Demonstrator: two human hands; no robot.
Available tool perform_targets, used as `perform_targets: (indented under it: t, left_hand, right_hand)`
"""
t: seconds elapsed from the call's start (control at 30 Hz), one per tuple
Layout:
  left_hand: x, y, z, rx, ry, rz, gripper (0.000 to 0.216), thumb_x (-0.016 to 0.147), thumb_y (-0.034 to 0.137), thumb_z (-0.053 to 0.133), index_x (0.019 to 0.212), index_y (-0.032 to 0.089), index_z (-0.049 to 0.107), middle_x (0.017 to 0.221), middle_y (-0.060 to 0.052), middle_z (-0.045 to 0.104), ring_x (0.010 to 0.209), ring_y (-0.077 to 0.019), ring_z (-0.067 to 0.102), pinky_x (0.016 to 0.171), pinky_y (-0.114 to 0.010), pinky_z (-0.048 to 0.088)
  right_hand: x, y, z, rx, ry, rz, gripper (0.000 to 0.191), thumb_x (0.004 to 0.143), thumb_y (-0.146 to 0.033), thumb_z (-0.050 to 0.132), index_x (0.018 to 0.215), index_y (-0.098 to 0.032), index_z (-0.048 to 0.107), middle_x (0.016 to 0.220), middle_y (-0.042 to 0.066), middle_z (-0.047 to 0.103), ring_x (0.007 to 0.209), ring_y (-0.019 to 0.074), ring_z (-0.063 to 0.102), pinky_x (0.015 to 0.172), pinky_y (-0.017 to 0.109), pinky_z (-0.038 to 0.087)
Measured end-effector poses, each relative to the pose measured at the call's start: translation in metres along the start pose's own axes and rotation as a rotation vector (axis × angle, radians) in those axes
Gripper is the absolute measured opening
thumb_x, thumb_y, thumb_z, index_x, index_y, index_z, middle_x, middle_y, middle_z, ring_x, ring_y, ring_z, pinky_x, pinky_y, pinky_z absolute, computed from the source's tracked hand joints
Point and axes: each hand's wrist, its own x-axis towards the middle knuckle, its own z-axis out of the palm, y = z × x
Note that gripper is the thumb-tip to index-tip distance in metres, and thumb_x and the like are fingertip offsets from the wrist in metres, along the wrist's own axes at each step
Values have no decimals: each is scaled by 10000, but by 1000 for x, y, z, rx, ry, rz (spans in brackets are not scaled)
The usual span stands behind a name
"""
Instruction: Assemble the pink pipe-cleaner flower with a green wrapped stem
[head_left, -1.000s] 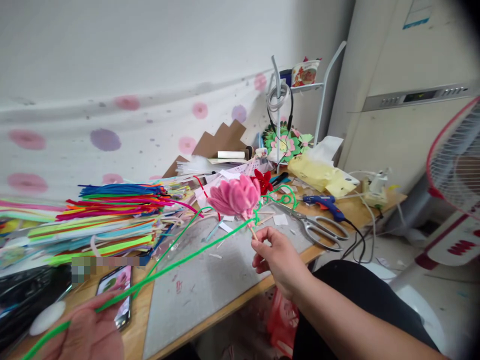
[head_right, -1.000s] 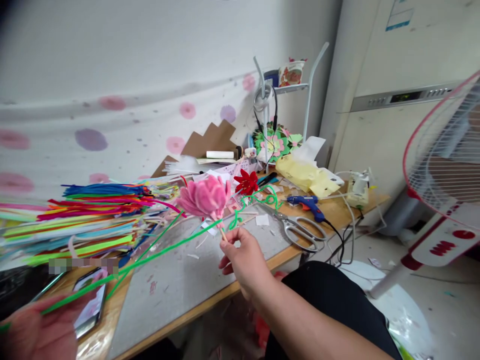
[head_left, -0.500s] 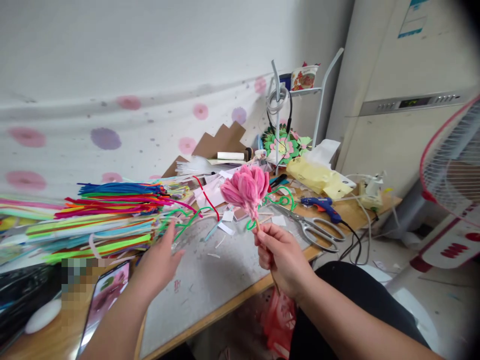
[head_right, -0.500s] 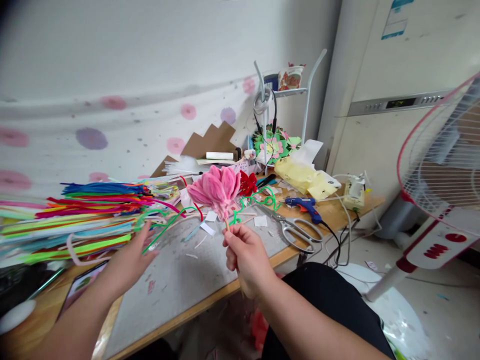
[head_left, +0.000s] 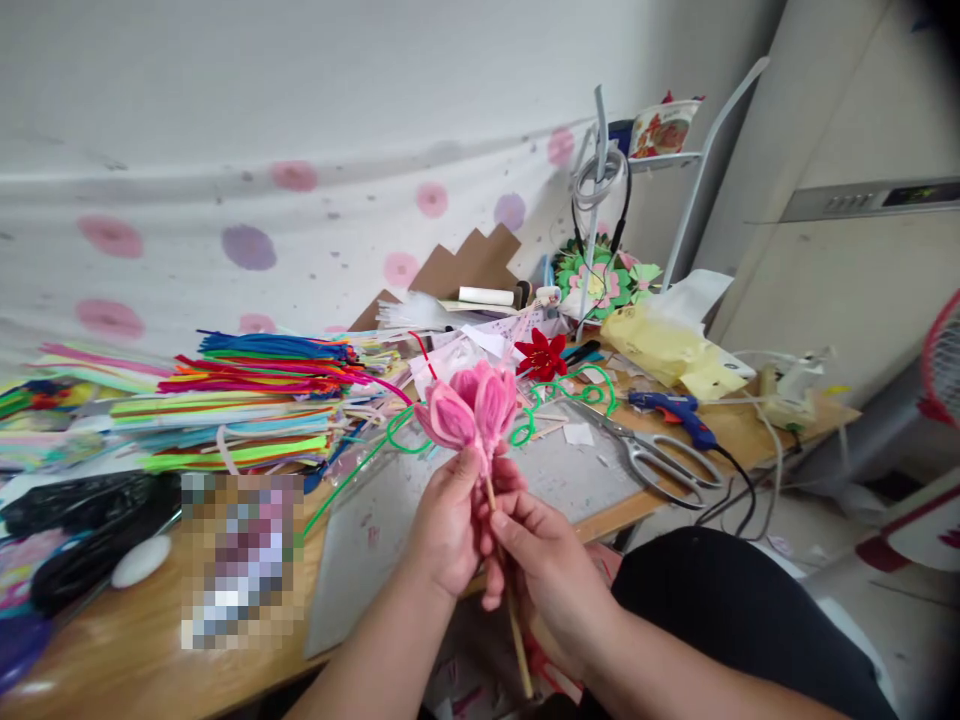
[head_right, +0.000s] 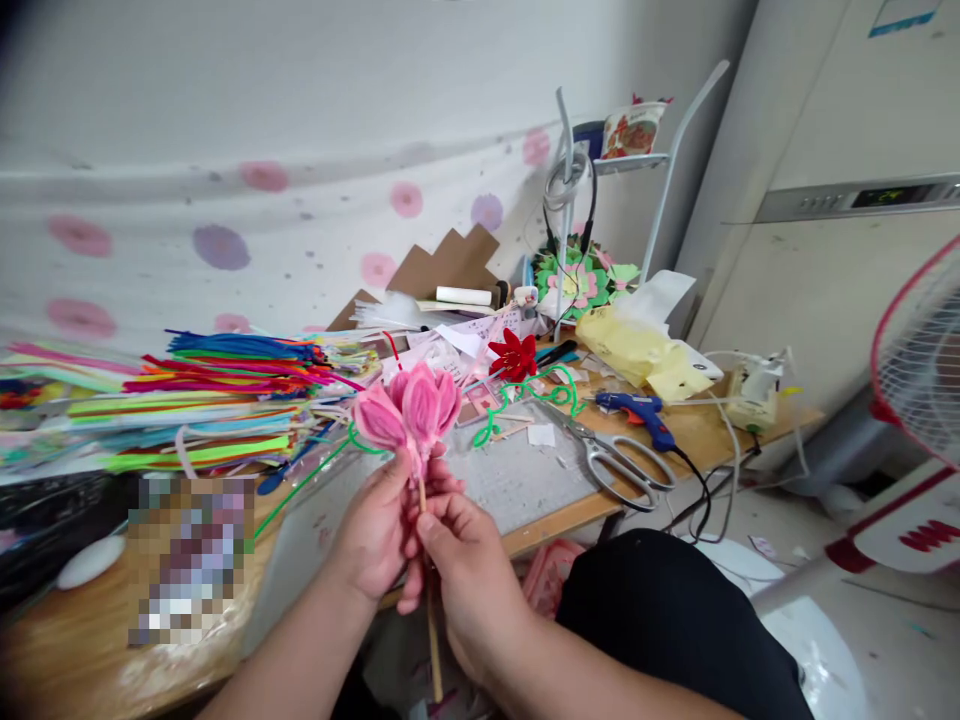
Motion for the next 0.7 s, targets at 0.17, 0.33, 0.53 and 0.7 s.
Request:
perform_targets:
  t: [0.17, 0.33, 0.53, 0.7]
  left_hand:
    - [-2, 5, -13, -46, 18, 17, 310, 732, 405, 705, 792, 116, 613, 470, 94, 383, 419, -31, 393, 538, -200, 479]
    - [-16, 10, -25, -169, -83, -131, 287, 787, 368, 661, 808, 87, 607, 494, 91, 316, 409, -10, 297, 397, -131, 286]
    - [-28, 7, -24, -254, -187, -235, 299, 845, 392, 575, 893, 99, 609, 566, 59, 350, 478, -38, 353, 453, -163, 334]
    - [-32, 8, -21, -326, -186, -300, 323, 847, 441, 549, 786, 124, 563, 563, 55, 348, 471, -44, 344, 448, -160, 331]
  right_hand:
    - [5, -26, -26, -576, -142, -85, 224, 752, -348, 653, 652, -159, 587, 612, -20, 566, 582, 91, 503, 576, 222, 398]
    - [12, -66, -49, -810, 22, -257, 169, 791, -330, 586, 808, -179, 661, 707, 19, 638, 677, 142, 574, 656, 272, 441]
    - [13, -57, -29, -841, -86, -328, 243, 843, -376, 533, 776, -177, 656, 690, 23, 619, 663, 136, 556, 627, 263, 437]
    - [17, -48, -15, -743, -10, -257, 297, 789, -442, 591, 707, -157, 611, 609, -11, 544, 564, 99, 476, 532, 228, 386]
